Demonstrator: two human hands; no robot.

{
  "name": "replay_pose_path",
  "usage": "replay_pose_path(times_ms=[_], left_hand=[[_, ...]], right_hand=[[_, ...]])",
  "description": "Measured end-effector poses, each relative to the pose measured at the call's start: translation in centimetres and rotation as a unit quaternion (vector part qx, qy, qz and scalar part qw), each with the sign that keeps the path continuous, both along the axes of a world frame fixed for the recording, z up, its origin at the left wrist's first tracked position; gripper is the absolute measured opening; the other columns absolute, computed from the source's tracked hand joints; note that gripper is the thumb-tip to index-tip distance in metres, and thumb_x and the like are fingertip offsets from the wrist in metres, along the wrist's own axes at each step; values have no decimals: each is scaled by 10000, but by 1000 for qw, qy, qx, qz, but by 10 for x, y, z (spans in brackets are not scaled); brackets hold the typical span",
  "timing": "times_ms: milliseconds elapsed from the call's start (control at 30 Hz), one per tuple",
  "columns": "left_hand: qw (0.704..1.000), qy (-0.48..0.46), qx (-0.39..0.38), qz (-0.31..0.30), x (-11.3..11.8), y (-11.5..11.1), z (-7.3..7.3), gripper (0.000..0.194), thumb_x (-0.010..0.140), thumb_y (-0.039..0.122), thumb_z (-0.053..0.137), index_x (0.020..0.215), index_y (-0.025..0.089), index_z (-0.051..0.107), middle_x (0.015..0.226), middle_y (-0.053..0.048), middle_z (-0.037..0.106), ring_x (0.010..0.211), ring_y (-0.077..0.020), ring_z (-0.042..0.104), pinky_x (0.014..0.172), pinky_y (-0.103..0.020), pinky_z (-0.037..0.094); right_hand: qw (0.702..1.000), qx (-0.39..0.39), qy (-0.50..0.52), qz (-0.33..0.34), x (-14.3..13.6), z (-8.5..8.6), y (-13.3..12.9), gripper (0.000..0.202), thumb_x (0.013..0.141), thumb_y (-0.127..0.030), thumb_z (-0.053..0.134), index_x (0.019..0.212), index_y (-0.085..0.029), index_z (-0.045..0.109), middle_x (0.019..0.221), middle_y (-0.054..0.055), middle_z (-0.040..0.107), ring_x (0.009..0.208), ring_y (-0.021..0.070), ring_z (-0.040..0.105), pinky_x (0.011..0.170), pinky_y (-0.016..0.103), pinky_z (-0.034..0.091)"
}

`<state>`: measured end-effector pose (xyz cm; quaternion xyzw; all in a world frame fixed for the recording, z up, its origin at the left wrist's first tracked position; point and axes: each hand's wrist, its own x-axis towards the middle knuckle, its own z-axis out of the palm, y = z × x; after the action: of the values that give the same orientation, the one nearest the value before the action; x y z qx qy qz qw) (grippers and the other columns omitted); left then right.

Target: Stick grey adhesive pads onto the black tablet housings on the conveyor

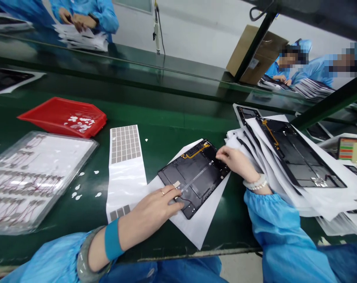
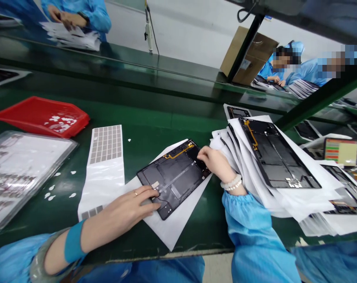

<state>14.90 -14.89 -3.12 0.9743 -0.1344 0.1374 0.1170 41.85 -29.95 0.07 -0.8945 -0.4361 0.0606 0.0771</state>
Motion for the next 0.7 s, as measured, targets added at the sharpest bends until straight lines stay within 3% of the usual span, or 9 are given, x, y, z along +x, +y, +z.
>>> replay_pose_path(times_ms=[100, 167, 333, 533, 600, 700], left_hand=[[1000, -5, 4, 6, -2, -1, -3, 298, 862, 44, 451, 1039, 210, 624, 1093, -100, 596, 1057, -248, 558, 828, -340, 517], [1000, -7, 5, 19, -4, -2, -4, 317, 847, 24, 453, 1031, 218, 624, 1092, -93, 599, 1060, -250, 559, 819, -338, 522], [1000, -8, 5, 28, -6, -4, -7, 306, 822, 18, 505, 1014, 228, 620, 1104, -68, 609, 1075, -241, 559, 852, -323, 512], [998, -39, 9, 41, -7, -8, -12, 159, 827, 131, 597, 973, 187, 626, 1022, -67, 626, 999, -247, 579, 812, -317, 504], [998, -38, 15, 38, -8, -10, -12, 161, 864, 184, 571, 1018, 184, 617, 1043, -72, 622, 1002, -239, 569, 821, -320, 488], [997, -56, 29, 39, -8, -13, -11, 249, 929, 226, 481, 1159, 187, 568, 1158, -75, 589, 1067, -219, 524, 900, -324, 428]], right_hand=[[996, 29, -55, -59, 5, -10, 17, 216, 903, -279, 471, 923, -132, 628, 1032, 184, 633, 952, 264, 583, 775, 362, 420], [996, 24, -61, -62, 8, -15, 25, 184, 865, -276, 534, 850, -120, 631, 995, 213, 627, 957, 299, 575, 781, 390, 415], [999, 23, -19, -25, 23, -14, 38, 189, 830, -169, 529, 645, -172, 569, 725, 100, 628, 813, 226, 591, 783, 344, 407], [995, 63, 80, 1, 36, -10, 48, 121, 822, -220, 476, 723, -188, 538, 609, -1, 566, 577, 142, 528, 583, 263, 406], [990, 85, 116, 15, 37, -1, 51, 106, 816, -260, 470, 765, -194, 536, 573, -29, 538, 523, 126, 499, 528, 244, 394], [977, 161, 133, 34, 45, 27, 65, 144, 818, -335, 472, 866, -205, 516, 628, -38, 528, 564, 117, 503, 544, 231, 402]])
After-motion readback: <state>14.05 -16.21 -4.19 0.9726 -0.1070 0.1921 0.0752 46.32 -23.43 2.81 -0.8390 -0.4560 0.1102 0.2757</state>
